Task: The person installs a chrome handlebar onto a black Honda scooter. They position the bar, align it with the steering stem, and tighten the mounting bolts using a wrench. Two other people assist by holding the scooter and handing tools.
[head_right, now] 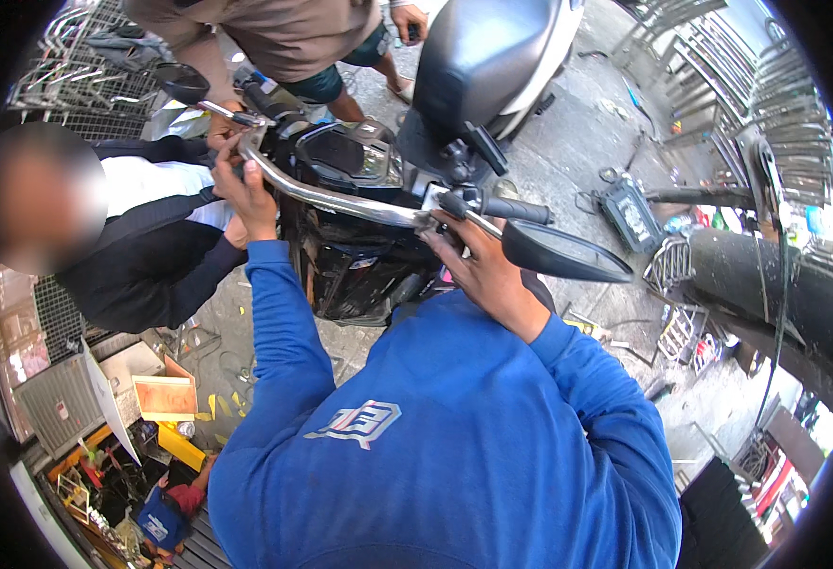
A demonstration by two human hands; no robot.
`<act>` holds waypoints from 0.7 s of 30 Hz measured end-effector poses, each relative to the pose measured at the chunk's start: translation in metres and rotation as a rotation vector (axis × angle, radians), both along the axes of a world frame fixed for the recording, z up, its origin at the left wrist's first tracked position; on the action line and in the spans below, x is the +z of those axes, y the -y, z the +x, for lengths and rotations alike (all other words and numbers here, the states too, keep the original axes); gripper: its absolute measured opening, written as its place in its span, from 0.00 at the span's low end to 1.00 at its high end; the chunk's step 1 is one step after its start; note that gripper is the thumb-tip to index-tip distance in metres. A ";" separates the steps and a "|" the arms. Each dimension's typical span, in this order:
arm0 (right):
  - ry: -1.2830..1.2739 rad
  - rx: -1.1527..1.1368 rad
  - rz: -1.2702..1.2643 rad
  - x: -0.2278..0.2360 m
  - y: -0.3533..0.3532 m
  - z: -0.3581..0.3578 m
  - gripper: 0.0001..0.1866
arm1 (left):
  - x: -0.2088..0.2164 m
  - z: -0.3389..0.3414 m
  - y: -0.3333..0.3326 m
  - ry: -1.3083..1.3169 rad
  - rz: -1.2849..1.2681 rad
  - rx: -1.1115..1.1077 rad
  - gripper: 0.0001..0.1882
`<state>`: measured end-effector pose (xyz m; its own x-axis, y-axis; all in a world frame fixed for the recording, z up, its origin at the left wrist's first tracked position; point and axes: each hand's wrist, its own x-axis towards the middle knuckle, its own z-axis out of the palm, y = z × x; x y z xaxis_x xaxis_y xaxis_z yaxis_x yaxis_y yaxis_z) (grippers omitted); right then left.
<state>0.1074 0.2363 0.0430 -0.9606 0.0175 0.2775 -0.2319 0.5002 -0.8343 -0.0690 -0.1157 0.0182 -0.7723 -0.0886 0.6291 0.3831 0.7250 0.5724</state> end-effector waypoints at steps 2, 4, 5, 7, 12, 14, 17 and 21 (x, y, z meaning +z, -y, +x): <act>0.041 -0.010 -0.030 -0.002 -0.002 0.003 0.21 | -0.003 -0.001 -0.003 -0.015 0.037 -0.006 0.40; 0.089 -0.024 -0.047 -0.004 -0.002 0.004 0.22 | -0.005 -0.002 -0.003 -0.008 0.050 -0.012 0.40; 0.129 -0.022 -0.045 -0.005 -0.002 0.005 0.21 | -0.005 -0.002 -0.003 0.002 0.048 -0.002 0.40; 0.214 -0.009 -0.090 -0.004 -0.003 0.005 0.21 | -0.005 -0.002 -0.004 0.000 0.053 0.005 0.39; 0.220 0.016 -0.146 0.000 0.000 0.005 0.21 | -0.003 0.001 -0.002 0.030 0.031 0.022 0.38; 0.227 0.012 -0.135 0.000 0.001 0.003 0.21 | -0.003 0.001 -0.004 0.031 0.034 0.026 0.38; 0.255 0.014 -0.106 -0.001 0.001 0.002 0.21 | -0.002 0.001 -0.006 0.013 0.018 0.050 0.39; 0.223 0.022 -0.109 -0.002 0.000 0.001 0.21 | 0.000 0.000 -0.007 -0.009 0.005 0.074 0.41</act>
